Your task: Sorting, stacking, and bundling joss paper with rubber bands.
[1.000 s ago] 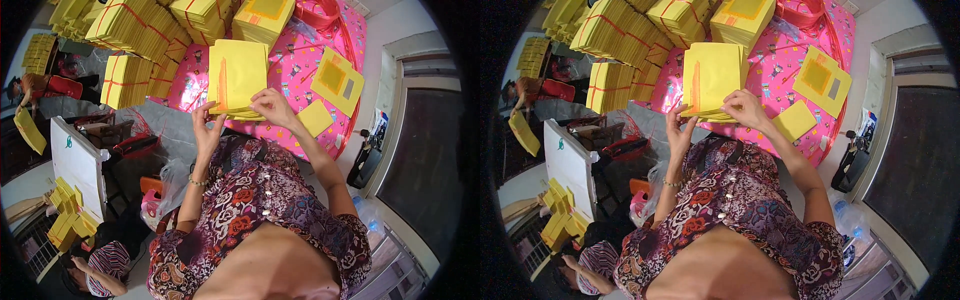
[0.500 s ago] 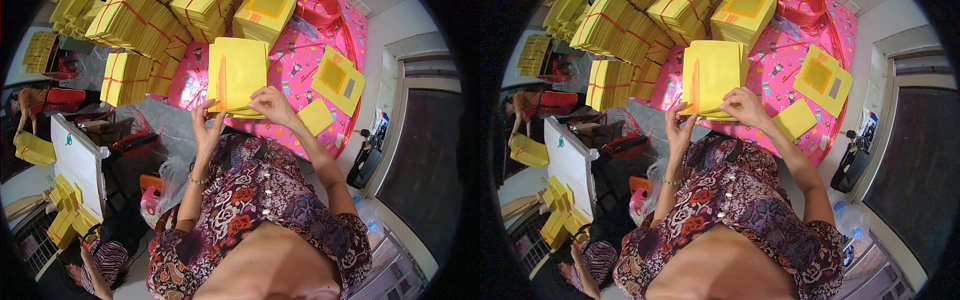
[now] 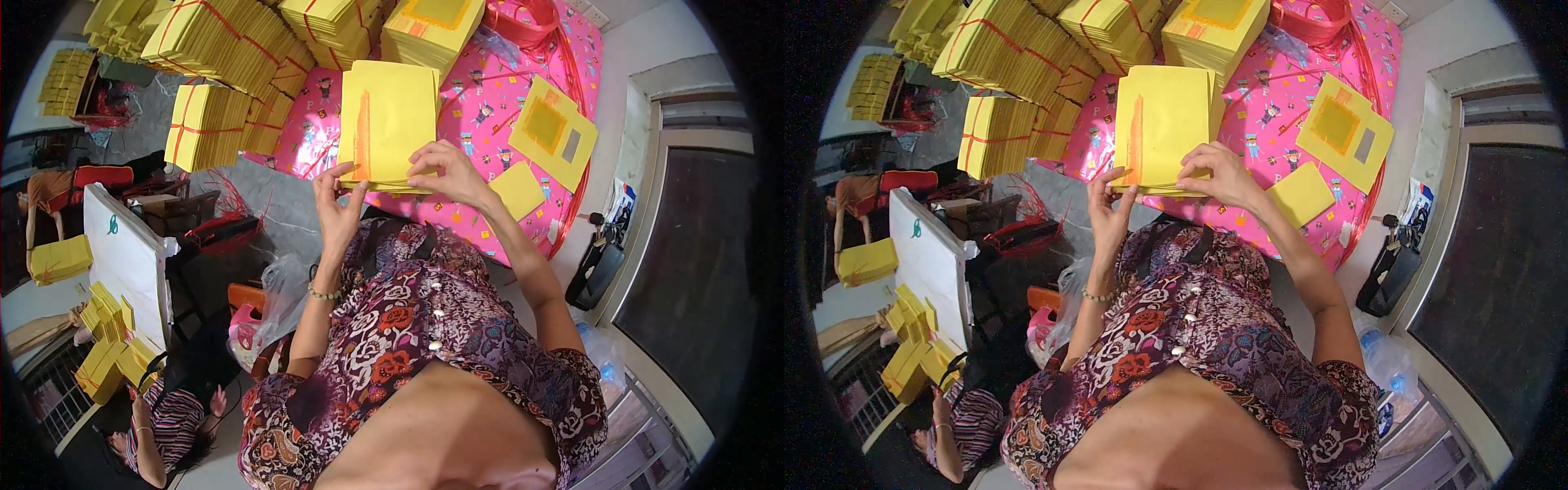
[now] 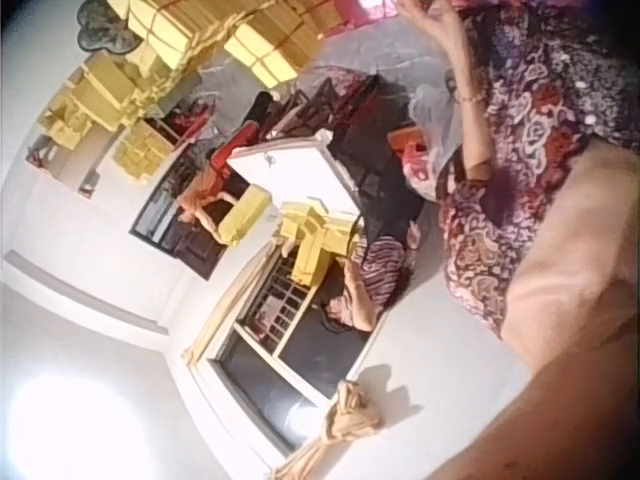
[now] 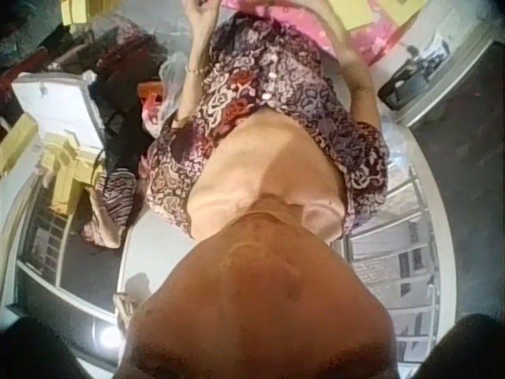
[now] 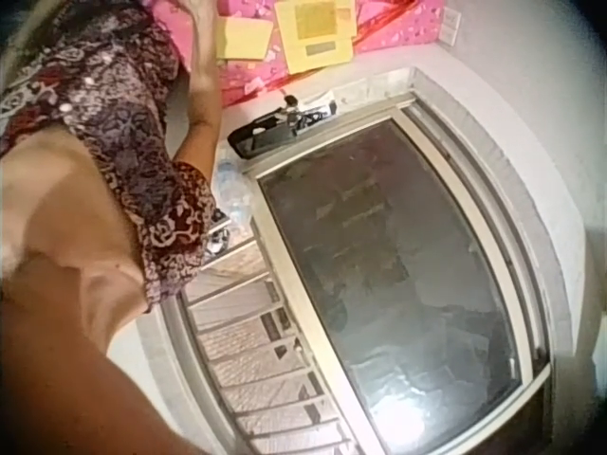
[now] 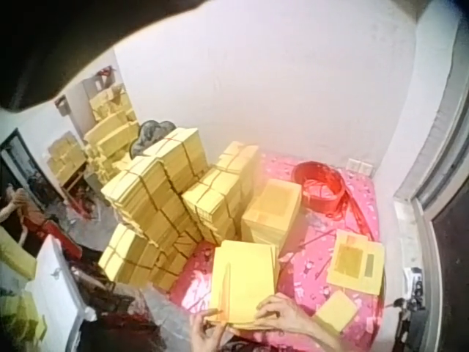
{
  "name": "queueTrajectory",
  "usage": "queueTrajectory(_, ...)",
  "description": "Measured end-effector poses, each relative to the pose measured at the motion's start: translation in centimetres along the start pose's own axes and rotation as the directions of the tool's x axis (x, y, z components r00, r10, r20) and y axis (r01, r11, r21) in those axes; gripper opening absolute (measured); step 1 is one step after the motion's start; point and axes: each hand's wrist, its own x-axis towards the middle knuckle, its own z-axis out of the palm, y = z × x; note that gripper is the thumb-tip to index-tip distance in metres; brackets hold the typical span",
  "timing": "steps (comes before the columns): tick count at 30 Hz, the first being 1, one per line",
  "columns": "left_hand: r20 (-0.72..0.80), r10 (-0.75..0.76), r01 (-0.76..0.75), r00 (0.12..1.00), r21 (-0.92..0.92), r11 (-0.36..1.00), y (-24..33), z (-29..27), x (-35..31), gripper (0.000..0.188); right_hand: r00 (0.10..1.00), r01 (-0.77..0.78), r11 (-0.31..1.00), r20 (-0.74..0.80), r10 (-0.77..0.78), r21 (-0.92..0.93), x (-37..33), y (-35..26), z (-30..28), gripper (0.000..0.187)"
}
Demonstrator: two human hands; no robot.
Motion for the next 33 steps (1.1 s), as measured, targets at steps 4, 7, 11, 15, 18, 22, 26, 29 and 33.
queueTrajectory(4,0.004,0.015,-0.015,1.0,-0.026,1.0,0.26,-0.05,-0.08,0.035,0.999,-0.014,1.0,0.029,0.013,0.021,0.11,-0.14,-0.17,0.013)
queueTrajectory(7,0.007,0.0,0.0,1.0,-0.008,1.0,0.4,-0.08,-0.15,0.035,0.999,-0.009,1.0,0.032,0.008,0.02,0.14,-0.09,-0.25,0.012)
queueTrajectory(11,0.017,0.035,-0.036,0.999,0.053,0.998,0.02,0.01,-0.19,0.037,0.999,-0.015,1.0,0.039,0.014,0.026,0.11,0.18,-0.23,0.012)
queueTrajectory(15,0.016,0.03,-0.032,0.999,0.09,0.995,0.55,-0.11,-0.28,0.036,0.998,-0.035,0.999,0.046,0.034,0.035,0.09,0.05,-0.32,0.012)
queueTrajectory(18,0.026,0.022,-0.024,0.999,0.084,0.996,0.32,-0.21,-0.31,0.038,0.999,-0.006,0.999,0.036,0.004,0.036,0.13,0.17,-0.24,0.012)
queueTrajectory(22,0.026,0.029,-0.029,0.999,0.011,1.0,0.04,-0.03,-0.31,0.04,1.0,0.006,1.0,0.013,-0.006,0.011,0.1,0.17,-0.16,0.011)
queueTrajectory(26,0.031,0.015,-0.016,0.999,0.029,0.999,0.25,0.07,-0.4,0.042,1.0,0.015,1.0,-0.011,-0.015,0.008,0.05,0.37,0.06,0.011)
queueTrajectory(29,0.026,0.021,-0.023,0.999,0.071,0.997,0.7,0.04,-0.47,0.042,1.0,0.013,1.0,-0.02,-0.012,0.018,-0.04,0.33,0.09,0.012)
queueTrajectory(33,0.009,0.036,-0.037,0.999,0.081,0.996,0.51,0.16,-0.42,0.042,1.0,0.018,1.0,-0.016,-0.018,0.005,0.03,0.46,0.1,0.012)
